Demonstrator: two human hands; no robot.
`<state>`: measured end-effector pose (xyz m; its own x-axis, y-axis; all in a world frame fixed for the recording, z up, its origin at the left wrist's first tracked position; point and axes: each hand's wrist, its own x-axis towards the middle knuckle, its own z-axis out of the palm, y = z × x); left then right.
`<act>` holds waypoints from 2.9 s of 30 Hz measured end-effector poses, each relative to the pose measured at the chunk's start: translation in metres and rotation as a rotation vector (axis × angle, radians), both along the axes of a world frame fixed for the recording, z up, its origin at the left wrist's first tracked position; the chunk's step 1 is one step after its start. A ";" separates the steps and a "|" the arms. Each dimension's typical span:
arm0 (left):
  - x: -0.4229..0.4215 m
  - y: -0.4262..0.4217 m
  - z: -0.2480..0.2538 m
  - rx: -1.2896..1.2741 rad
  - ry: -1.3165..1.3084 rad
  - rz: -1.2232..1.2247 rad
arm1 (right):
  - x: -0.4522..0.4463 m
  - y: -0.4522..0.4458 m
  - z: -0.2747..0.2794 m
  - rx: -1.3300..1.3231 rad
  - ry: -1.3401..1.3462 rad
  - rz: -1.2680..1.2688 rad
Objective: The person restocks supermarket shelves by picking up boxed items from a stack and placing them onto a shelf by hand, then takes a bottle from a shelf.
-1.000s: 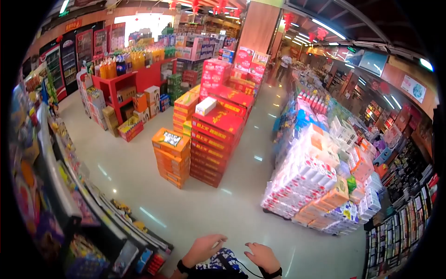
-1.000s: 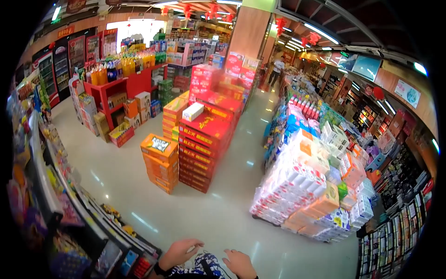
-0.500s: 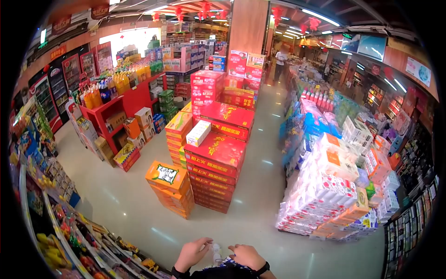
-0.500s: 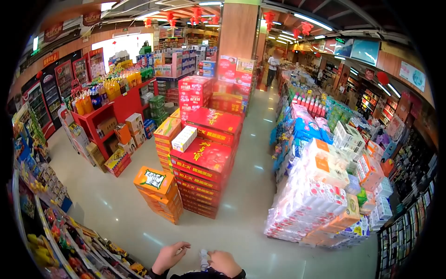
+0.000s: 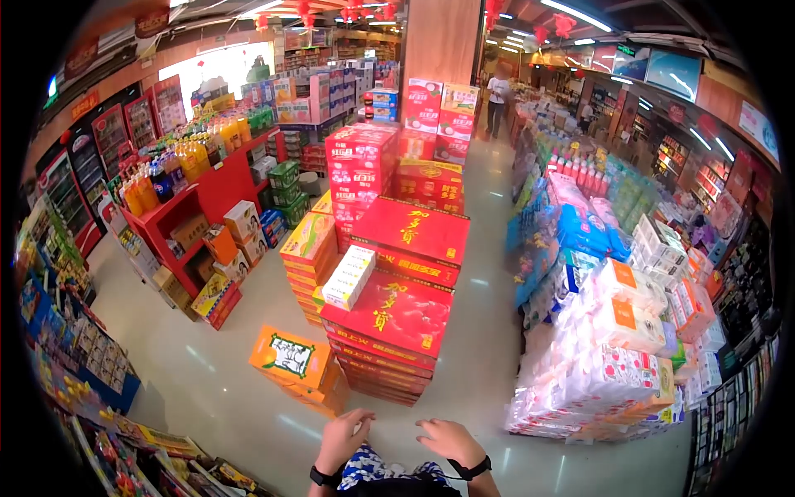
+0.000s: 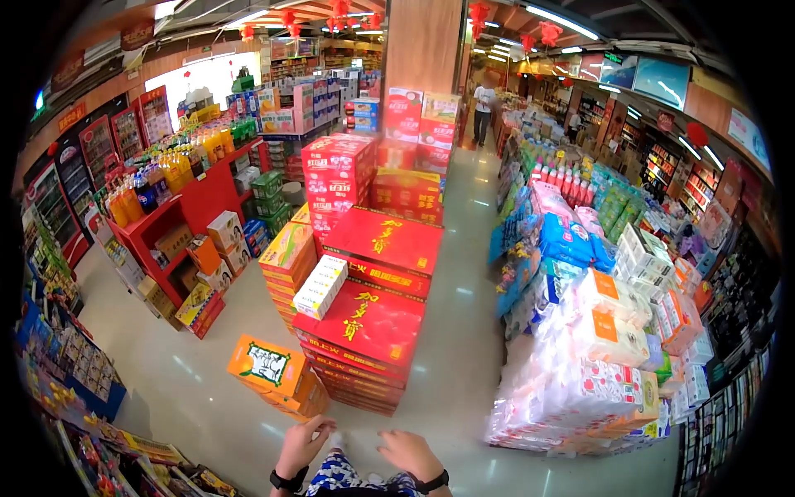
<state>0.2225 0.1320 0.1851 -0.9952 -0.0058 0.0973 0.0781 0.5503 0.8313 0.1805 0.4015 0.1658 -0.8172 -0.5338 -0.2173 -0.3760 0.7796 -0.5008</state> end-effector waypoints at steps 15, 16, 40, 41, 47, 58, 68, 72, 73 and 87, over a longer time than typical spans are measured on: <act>-0.270 -0.149 -0.044 -0.271 0.093 0.161 | -0.202 -0.138 -0.038 0.000 0.168 0.064; -0.283 -0.158 -0.051 -0.282 0.120 0.153 | -0.214 -0.151 -0.037 0.020 0.136 0.025; -0.344 -0.178 -0.090 -0.586 0.017 -0.233 | -0.278 -0.228 -0.040 -0.044 -0.042 -0.097; -0.340 -0.169 -0.085 -0.587 -0.008 -0.255 | -0.272 -0.221 -0.044 -0.051 -0.026 -0.114; -0.313 -0.092 -0.067 -0.559 0.011 -0.472 | -0.197 -0.147 -0.045 -0.130 0.008 -0.288; -0.214 0.134 -0.088 -0.450 0.292 -1.180 | 0.048 0.029 -0.076 -0.159 -0.024 -0.915; -0.047 0.343 -0.041 -0.271 0.117 -1.870 | 0.254 0.076 -0.053 -0.308 0.217 -1.698; 0.024 0.411 -0.032 -0.218 0.143 -2.100 | 0.318 0.081 -0.039 -0.270 0.244 -1.987; 0.043 0.428 -0.031 -0.206 0.137 -2.145 | 0.334 0.085 -0.035 -0.250 0.270 -2.038; 0.342 0.613 -0.030 -0.015 -0.162 -2.672 | 0.544 0.146 0.018 0.200 0.333 -2.653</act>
<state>0.5647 0.7454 0.1553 0.8853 0.4612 0.0587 0.1628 -0.4257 0.8901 0.7244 0.5479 0.1837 0.4984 0.8651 0.0575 0.7314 -0.3839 -0.5636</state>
